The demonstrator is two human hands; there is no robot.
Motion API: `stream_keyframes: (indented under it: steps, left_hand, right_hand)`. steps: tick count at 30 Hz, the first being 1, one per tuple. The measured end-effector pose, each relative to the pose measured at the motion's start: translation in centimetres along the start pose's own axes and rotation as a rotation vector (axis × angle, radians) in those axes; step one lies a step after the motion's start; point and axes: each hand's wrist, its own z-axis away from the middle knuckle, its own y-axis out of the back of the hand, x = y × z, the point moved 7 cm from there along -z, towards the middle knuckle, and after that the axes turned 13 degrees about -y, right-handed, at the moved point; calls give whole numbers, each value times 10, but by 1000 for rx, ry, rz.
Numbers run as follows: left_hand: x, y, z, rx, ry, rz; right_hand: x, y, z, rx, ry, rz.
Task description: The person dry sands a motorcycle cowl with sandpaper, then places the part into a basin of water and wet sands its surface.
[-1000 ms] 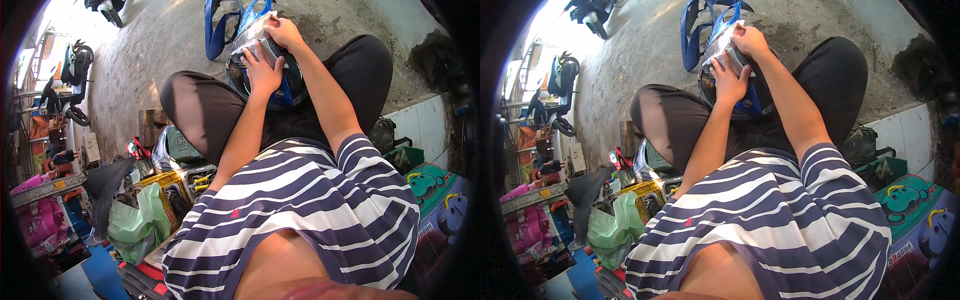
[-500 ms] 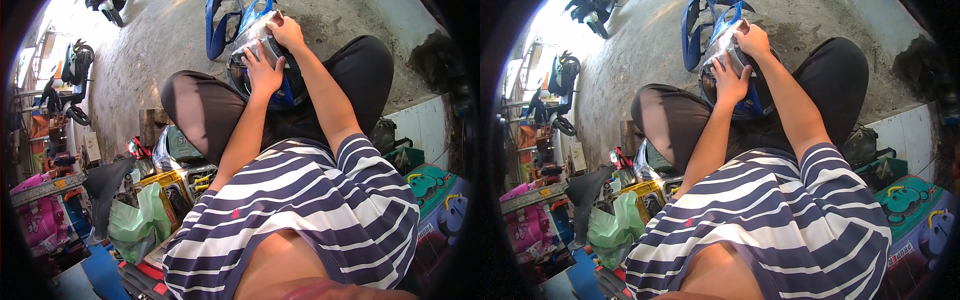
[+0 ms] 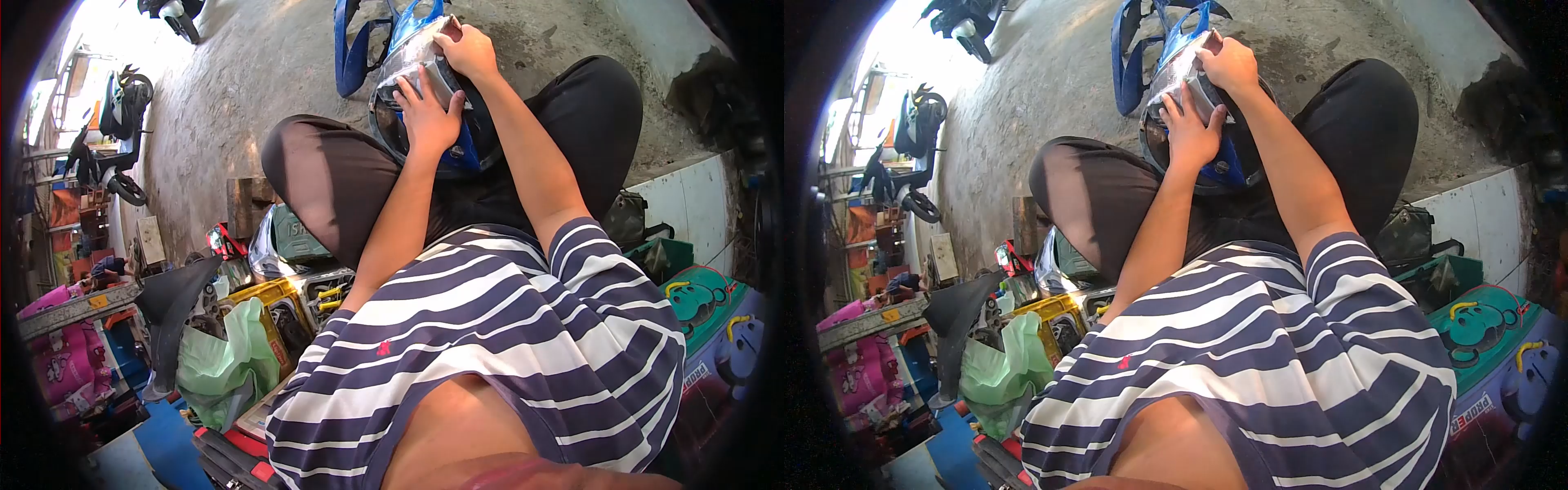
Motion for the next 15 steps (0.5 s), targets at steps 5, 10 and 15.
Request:
stream_keyframes:
  steps: [5, 10, 15]
  left_hand:
    - [-1, -3, 0, 13, -6, 7]
    - [1, 0, 0, 7, -8, -23]
    - [1, 0, 0, 6, -2, -19]
  right_hand:
    - [7, -22, -1, -337, -29, 23]
    - [-1, -9, 4, -281, -28, -29]
    - [-2, -2, 5, -178, -29, 10]
